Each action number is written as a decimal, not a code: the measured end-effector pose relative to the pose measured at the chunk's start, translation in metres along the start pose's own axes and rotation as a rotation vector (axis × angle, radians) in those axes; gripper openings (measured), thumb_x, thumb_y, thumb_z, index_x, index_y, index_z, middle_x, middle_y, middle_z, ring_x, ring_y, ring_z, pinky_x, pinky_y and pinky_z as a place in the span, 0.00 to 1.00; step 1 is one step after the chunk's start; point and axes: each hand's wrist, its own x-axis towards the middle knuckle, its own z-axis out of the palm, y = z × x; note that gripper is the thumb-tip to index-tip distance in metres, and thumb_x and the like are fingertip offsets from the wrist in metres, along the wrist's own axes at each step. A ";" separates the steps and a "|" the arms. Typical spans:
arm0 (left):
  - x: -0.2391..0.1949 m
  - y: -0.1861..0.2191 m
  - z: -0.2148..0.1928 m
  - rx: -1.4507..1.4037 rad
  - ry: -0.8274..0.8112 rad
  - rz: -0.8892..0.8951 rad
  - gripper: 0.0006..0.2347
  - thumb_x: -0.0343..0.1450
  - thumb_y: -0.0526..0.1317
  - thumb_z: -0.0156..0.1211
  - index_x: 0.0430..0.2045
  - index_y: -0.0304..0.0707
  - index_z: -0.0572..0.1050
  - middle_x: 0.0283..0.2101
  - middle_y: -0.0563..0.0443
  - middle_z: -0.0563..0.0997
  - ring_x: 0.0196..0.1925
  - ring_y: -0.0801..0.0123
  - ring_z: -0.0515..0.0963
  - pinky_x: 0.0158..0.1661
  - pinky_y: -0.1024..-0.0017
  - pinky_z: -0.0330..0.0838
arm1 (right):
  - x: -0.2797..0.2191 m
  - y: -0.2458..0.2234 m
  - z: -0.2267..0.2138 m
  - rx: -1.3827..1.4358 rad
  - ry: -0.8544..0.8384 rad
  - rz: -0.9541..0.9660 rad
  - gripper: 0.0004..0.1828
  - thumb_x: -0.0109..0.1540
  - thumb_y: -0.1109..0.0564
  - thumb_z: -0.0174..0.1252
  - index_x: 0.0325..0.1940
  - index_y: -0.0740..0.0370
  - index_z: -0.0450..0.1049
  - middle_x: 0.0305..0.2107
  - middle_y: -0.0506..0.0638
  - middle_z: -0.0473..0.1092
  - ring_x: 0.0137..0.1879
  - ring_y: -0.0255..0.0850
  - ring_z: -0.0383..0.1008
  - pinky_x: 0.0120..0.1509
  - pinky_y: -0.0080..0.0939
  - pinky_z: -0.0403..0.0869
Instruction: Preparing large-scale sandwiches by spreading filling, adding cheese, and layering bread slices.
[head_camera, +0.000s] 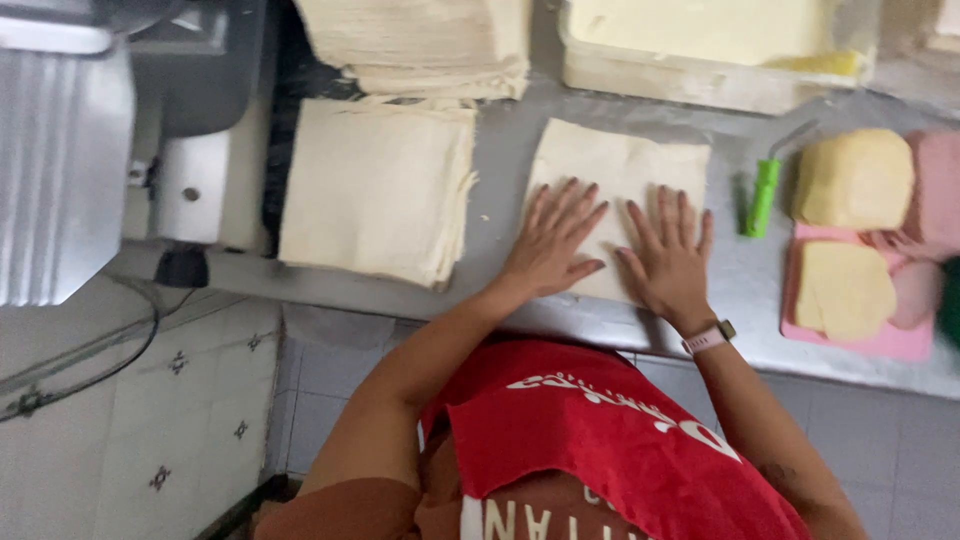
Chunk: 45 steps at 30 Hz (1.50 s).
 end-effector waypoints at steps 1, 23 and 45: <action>0.001 0.002 -0.004 -0.034 0.029 0.022 0.34 0.75 0.63 0.49 0.77 0.54 0.50 0.80 0.48 0.48 0.82 0.48 0.44 0.76 0.40 0.40 | 0.003 0.002 -0.009 -0.013 0.027 0.018 0.36 0.70 0.33 0.38 0.82 0.41 0.49 0.79 0.58 0.42 0.83 0.58 0.37 0.79 0.71 0.33; -0.218 -0.180 -0.140 0.252 0.382 -0.980 0.24 0.67 0.36 0.67 0.60 0.40 0.72 0.51 0.46 0.81 0.58 0.53 0.77 0.51 0.52 0.73 | 0.246 -0.165 0.080 0.054 0.120 -0.337 0.10 0.64 0.58 0.65 0.51 0.58 0.80 0.42 0.51 0.77 0.57 0.49 0.77 0.58 0.48 0.72; -0.251 -0.173 -0.206 -0.335 0.489 -0.936 0.17 0.75 0.38 0.57 0.61 0.40 0.71 0.55 0.51 0.81 0.54 0.63 0.79 0.53 0.61 0.74 | 0.421 -0.181 -0.031 0.321 0.038 -0.545 0.10 0.65 0.58 0.69 0.50 0.57 0.84 0.46 0.53 0.77 0.49 0.43 0.77 0.51 0.42 0.73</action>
